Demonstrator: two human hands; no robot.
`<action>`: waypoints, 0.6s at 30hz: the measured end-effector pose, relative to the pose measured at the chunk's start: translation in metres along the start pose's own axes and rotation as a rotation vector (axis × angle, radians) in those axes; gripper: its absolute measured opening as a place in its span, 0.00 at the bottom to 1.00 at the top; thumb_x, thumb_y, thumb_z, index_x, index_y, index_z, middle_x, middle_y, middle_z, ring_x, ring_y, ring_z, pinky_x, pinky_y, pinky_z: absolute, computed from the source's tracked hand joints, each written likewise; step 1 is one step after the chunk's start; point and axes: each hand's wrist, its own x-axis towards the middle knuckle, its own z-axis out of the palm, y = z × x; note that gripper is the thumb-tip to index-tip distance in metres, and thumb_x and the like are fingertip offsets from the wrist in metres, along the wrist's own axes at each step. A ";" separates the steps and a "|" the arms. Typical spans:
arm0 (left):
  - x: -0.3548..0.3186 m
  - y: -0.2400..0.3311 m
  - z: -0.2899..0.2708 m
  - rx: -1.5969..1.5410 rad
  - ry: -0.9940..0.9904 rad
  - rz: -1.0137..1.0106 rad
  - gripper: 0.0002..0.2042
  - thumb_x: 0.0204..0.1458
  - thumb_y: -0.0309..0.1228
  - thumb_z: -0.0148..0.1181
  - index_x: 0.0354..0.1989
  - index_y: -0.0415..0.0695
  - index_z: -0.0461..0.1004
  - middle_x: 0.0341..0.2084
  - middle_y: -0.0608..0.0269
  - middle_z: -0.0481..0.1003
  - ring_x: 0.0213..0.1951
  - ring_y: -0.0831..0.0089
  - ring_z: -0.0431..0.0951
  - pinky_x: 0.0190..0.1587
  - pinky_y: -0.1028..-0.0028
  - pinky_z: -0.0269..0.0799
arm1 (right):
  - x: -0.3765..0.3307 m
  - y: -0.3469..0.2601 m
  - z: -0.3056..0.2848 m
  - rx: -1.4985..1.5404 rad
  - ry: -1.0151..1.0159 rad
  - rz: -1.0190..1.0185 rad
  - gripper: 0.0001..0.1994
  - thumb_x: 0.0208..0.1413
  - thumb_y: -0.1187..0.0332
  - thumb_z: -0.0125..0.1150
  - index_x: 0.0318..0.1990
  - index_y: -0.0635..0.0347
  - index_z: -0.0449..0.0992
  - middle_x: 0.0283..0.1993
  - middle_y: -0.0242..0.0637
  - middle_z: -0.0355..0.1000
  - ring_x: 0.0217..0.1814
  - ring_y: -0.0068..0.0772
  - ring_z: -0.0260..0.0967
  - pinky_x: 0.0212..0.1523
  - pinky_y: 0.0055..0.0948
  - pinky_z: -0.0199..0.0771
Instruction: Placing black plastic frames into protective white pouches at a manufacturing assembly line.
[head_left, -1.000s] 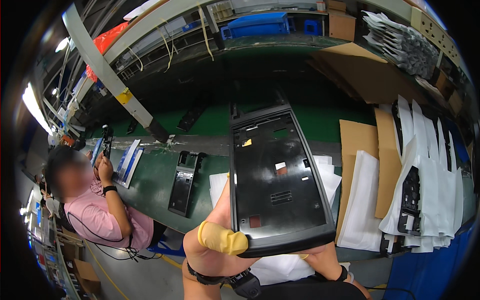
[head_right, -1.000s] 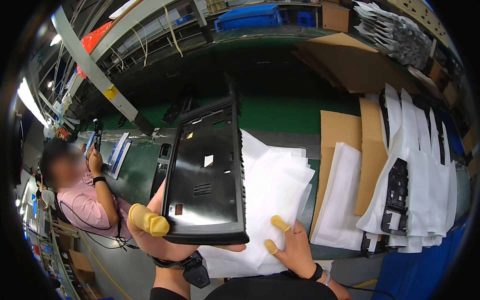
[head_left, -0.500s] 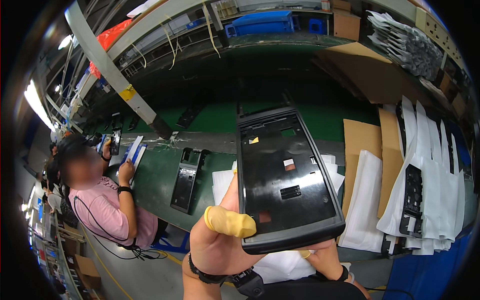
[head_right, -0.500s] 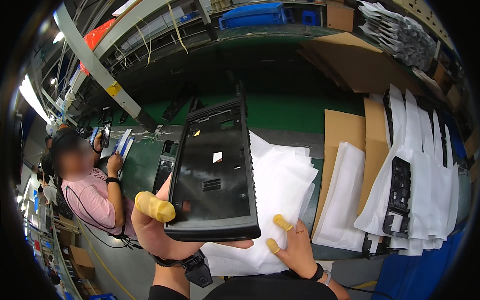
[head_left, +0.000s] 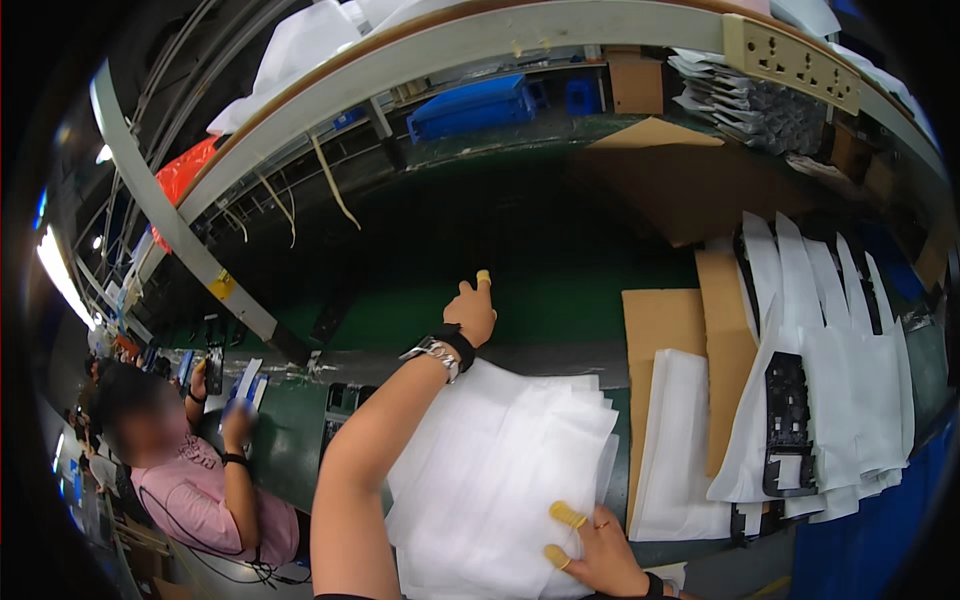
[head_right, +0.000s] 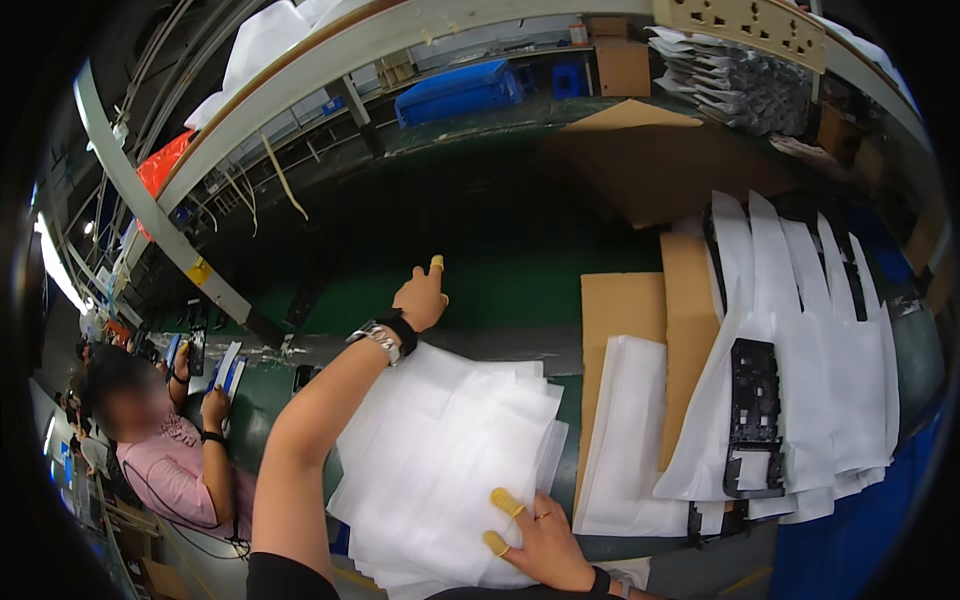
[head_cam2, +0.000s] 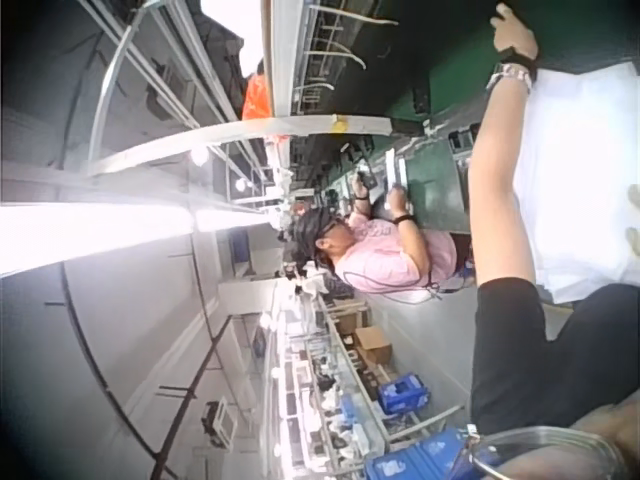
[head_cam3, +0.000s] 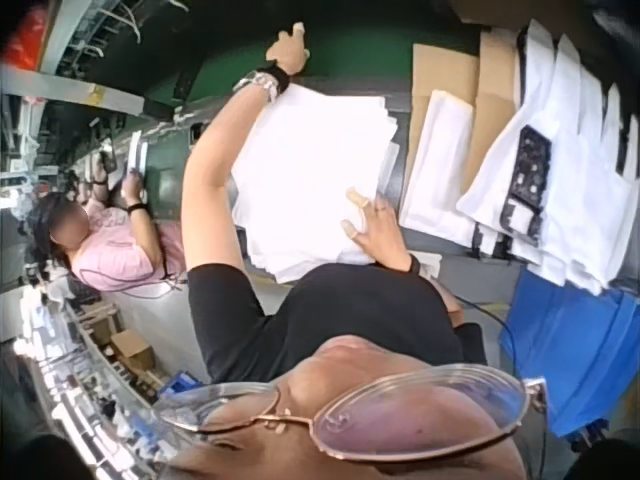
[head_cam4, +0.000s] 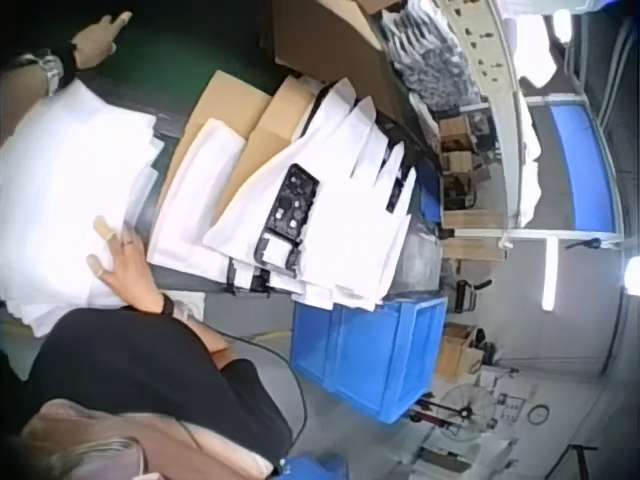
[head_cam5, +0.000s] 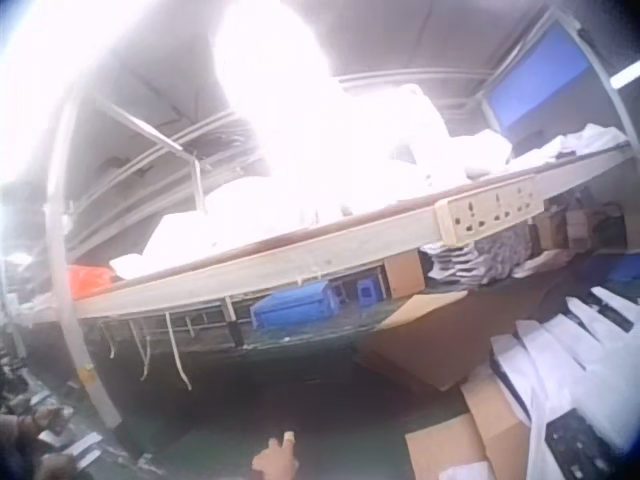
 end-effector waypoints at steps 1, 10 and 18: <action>0.021 -0.008 0.021 0.063 -0.073 -0.021 0.28 0.48 0.34 0.58 0.58 0.43 0.57 0.43 0.45 0.66 0.42 0.52 0.74 0.42 0.62 0.73 | 0.001 -0.001 0.000 0.049 -0.013 -0.040 0.27 0.48 0.54 0.61 0.52 0.62 0.68 0.47 0.56 0.60 0.48 0.56 0.60 0.51 0.43 0.62; 0.063 0.087 0.013 -0.039 -0.231 0.072 0.30 0.54 0.53 0.45 0.57 0.42 0.61 0.55 0.44 0.60 0.54 0.48 0.65 0.54 0.56 0.63 | -0.003 -0.001 0.007 0.171 0.181 -0.097 0.24 0.46 0.64 0.62 0.53 0.59 0.67 0.45 0.54 0.65 0.46 0.57 0.62 0.47 0.46 0.63; -0.075 0.254 -0.044 -0.398 -0.475 0.689 0.39 0.50 0.58 0.47 0.59 0.36 0.51 0.47 0.37 0.67 0.49 0.47 0.69 0.51 0.60 0.65 | -0.005 0.002 0.007 0.174 0.308 -0.053 0.23 0.48 0.64 0.60 0.53 0.55 0.68 0.43 0.55 0.66 0.43 0.56 0.63 0.47 0.44 0.63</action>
